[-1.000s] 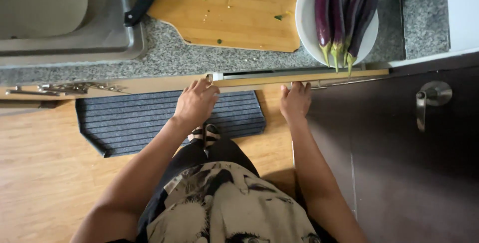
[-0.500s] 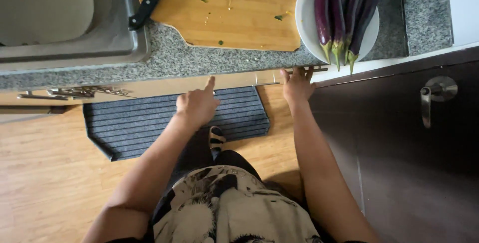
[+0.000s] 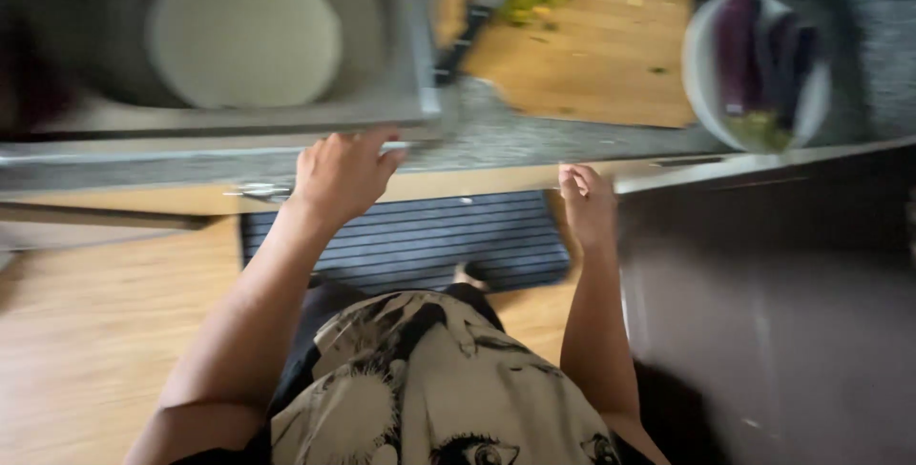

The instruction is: The person cuts a yellow squash into small pieces on a wooden cutting board using a knife and places the pieces into a white bowl. They then open a drawer to retrieve a white bowl and a wooden spoon, and later place a black pot lid into the drawer.

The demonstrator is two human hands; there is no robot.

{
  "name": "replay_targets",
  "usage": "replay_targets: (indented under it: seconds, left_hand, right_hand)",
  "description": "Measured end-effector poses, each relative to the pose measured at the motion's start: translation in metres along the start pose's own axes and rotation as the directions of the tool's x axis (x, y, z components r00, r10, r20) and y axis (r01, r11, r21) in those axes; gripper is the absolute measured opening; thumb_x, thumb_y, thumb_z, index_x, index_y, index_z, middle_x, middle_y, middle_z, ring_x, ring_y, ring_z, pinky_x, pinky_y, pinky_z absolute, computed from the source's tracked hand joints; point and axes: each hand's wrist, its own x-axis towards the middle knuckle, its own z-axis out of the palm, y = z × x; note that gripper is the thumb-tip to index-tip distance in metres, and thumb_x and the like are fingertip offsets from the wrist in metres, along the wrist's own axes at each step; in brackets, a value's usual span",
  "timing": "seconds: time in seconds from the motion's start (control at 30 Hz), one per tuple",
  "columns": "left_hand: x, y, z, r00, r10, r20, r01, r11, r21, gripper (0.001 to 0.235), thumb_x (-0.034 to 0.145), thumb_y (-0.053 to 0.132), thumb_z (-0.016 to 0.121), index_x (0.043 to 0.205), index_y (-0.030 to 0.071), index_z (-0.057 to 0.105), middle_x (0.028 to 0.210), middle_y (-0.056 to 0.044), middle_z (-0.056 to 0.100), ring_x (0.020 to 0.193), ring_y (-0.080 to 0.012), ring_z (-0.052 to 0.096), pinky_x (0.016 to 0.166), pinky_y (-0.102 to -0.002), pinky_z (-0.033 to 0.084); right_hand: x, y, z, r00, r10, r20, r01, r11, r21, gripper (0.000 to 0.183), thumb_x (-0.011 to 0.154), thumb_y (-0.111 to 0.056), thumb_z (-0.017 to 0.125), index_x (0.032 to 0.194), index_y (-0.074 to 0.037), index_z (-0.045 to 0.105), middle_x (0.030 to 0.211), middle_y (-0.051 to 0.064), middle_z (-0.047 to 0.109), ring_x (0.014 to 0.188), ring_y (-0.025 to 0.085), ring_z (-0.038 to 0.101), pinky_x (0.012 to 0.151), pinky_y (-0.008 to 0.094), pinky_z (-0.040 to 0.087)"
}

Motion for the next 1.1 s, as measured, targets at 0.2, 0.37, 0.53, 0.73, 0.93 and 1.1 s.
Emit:
replay_targets:
  seconds: [0.2, 0.37, 0.53, 0.73, 0.93, 1.1]
  left_hand:
    - [-0.040, -0.169, -0.081, 0.995, 0.014, -0.102, -0.013, 1.000, 0.012, 0.031, 0.098, 0.045, 0.057, 0.122, 0.033, 0.072, 0.098, -0.009, 0.078, 0.087, -0.0445, 0.075, 0.079, -0.060, 0.059]
    - [-0.071, -0.324, -0.136, 0.758, 0.233, -0.610, -0.042, 0.950, 0.310, 0.018, 0.092, 0.043, 0.078, 0.108, 0.035, 0.078, 0.095, 0.003, 0.072, 0.087, -0.0250, 0.074, 0.071, -0.041, 0.061]
    - [-0.120, -0.408, -0.210, 0.633, 0.315, -0.707, 0.159, 0.841, 0.517, 0.035, 0.089, 0.031, 0.087, 0.122, 0.020, 0.081, 0.115, -0.009, 0.064, 0.095, -0.0286, 0.055, 0.069, -0.039, 0.050]
    - [-0.072, -0.489, -0.215, 0.850, 0.007, -0.527, 0.324, 0.781, 0.534, 0.087, 0.081, 0.066, 0.079, 0.146, 0.011, 0.061, 0.106, -0.022, 0.077, 0.097, -0.0407, 0.064, 0.074, -0.049, 0.044]
    - [-0.023, -0.475, -0.202, 0.896, -0.020, -0.444, 0.302, 0.760, 0.575, 0.044, 0.089, 0.049, 0.072, 0.129, 0.030, 0.066, 0.082, -0.013, 0.083, 0.065, -0.0358, 0.079, 0.062, -0.050, 0.047]
    - [-0.019, -0.463, -0.206, 0.968, -0.079, -0.239, 0.184, 0.871, 0.456, 0.078, 0.080, 0.024, 0.076, 0.142, 0.061, 0.048, 0.114, -0.007, 0.075, 0.085, -0.0365, 0.077, 0.059, -0.047, 0.055]
  right_hand:
    - [-0.074, -0.137, 0.091, 0.986, 0.162, -0.046, -0.139, 0.937, 0.321, 0.019, 0.095, -0.028, 0.071, 0.110, -0.016, 0.070, 0.089, 0.010, 0.077, 0.068, 0.017, 0.075, 0.058, 0.027, 0.062]
    - [-0.128, -0.240, 0.163, 0.997, 0.071, 0.032, -0.078, 0.922, 0.380, 0.022, 0.101, -0.029, 0.069, 0.113, -0.011, 0.070, 0.091, 0.013, 0.077, 0.070, 0.014, 0.073, 0.061, 0.024, 0.061]
    - [-0.170, -0.346, 0.224, 0.922, -0.210, 0.325, -0.030, 0.799, 0.601, 0.020, 0.102, -0.023, 0.065, 0.107, -0.004, 0.061, 0.087, 0.008, 0.066, 0.067, 0.011, 0.057, 0.056, 0.022, 0.050]
    - [-0.186, -0.466, 0.279, 0.642, -0.580, 0.501, -0.007, 0.649, 0.761, 0.028, 0.107, -0.027, 0.055, 0.128, -0.008, 0.057, 0.098, 0.011, 0.068, 0.076, 0.016, 0.065, 0.059, 0.028, 0.058]
    - [-0.190, -0.562, 0.310, 0.676, -0.386, 0.627, -0.339, 0.593, 0.731, 0.070, 0.089, -0.041, 0.065, 0.131, 0.005, 0.032, 0.093, 0.018, 0.060, 0.062, 0.025, 0.070, 0.055, 0.032, 0.066]
    - [-0.188, -0.594, 0.338, 0.697, -0.145, 0.703, -0.476, 0.639, 0.604, 0.053, 0.088, -0.035, 0.064, 0.091, 0.018, 0.060, 0.066, 0.023, 0.061, 0.051, 0.034, 0.067, 0.056, 0.045, 0.066]
